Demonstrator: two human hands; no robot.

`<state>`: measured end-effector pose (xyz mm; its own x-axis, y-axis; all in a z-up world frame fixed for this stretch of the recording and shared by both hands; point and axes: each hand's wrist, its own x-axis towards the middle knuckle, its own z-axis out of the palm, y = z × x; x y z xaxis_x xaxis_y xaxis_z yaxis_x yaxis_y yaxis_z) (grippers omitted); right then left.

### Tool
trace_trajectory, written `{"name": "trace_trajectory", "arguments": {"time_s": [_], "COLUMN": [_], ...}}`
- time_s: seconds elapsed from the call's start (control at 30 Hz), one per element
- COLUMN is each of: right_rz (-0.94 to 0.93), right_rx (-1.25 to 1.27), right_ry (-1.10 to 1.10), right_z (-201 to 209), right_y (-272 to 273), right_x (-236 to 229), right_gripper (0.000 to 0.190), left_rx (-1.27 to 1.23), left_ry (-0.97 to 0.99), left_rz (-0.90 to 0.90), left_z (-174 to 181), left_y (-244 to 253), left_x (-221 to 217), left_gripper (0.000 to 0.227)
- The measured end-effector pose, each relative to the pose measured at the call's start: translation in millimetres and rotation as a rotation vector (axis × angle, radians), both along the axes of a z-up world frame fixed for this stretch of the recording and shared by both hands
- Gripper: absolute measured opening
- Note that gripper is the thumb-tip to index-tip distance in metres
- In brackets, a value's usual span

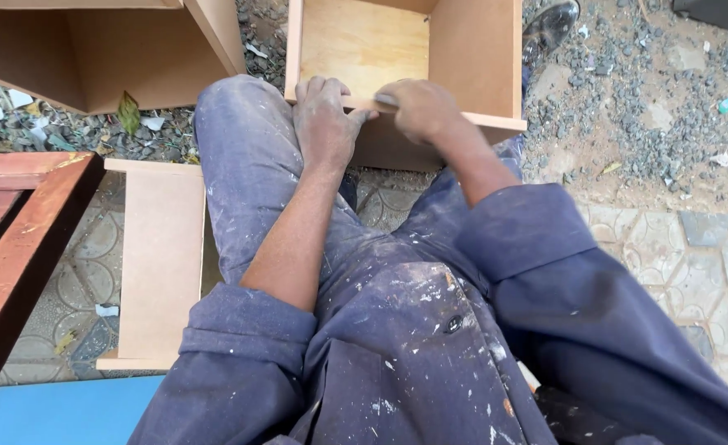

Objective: Sanding the exterior edges and corners of a wooden box using a sanding block to smooth the surface.

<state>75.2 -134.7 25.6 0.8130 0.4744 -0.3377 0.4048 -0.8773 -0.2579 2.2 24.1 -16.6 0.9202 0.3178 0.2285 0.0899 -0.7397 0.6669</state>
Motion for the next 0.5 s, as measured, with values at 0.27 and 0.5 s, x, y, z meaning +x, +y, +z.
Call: {"name": "trace_trajectory", "arguments": {"time_s": [0.27,0.5], "right_rz": [-0.24,-0.194], "right_rx": [-0.255,-0.038], "right_ry": [-0.407,-0.539], "right_z": [-24.2,-5.3], "right_y": [-125.4,11.5], "right_x": [-25.8,-81.5], "right_gripper": [0.027,0.063], "left_rx": [-0.058,-0.021], "left_ry": [0.021,-0.027], "left_rz": [-0.001,-0.012], "left_z": [9.7,4.1], "left_y": [0.1,1.5], "left_x": [-2.1,0.8], "left_gripper": [0.042,0.031]}}
